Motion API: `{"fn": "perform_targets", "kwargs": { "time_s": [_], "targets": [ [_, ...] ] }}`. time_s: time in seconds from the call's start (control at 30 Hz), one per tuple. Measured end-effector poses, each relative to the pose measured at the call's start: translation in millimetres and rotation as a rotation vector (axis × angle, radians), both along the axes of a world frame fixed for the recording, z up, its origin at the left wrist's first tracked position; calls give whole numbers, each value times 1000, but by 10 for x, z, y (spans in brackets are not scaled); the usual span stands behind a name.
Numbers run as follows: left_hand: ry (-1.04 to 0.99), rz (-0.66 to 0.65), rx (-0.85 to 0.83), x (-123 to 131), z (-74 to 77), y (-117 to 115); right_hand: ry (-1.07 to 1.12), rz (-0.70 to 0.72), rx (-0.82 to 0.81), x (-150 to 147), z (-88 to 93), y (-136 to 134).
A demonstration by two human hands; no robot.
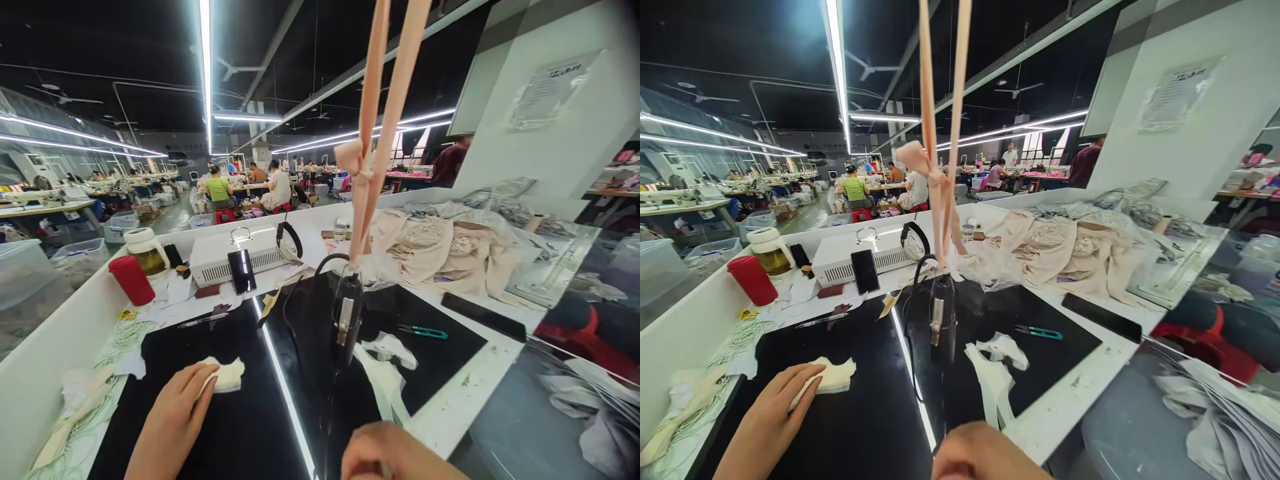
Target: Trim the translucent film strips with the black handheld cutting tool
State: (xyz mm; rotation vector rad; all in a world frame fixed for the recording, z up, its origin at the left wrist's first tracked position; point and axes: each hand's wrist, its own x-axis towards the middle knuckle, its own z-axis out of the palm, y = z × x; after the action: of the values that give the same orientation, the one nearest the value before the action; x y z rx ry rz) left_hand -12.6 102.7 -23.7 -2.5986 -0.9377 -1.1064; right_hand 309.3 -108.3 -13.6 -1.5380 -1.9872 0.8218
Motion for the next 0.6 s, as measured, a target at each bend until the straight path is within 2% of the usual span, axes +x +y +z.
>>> {"fn": "perform_targets", "kwargs": {
  "time_s": [0.03, 0.1, 0.17, 0.3, 0.4, 0.6],
  "targets": [
    [11, -44, 13, 73, 26, -59, -1, -164, -60, 170, 40, -76],
    [39, -123, 5, 240, 67, -205, -74, -382, -71, 455, 89, -177],
    [62, -197, 0, 427, 90, -386, -145, -485, -39, 645, 78, -232],
    [164, -369, -21, 814, 59, -776, -189, -505, -11, 752, -66, -268],
    [223, -484, -8, 1074, -55, -992, -217, -463, 28, 712, -180, -255],
    [219, -535, 9, 1451, -341, -1161, -251, -414, 89, 671, -254, -222]
  ]
}}
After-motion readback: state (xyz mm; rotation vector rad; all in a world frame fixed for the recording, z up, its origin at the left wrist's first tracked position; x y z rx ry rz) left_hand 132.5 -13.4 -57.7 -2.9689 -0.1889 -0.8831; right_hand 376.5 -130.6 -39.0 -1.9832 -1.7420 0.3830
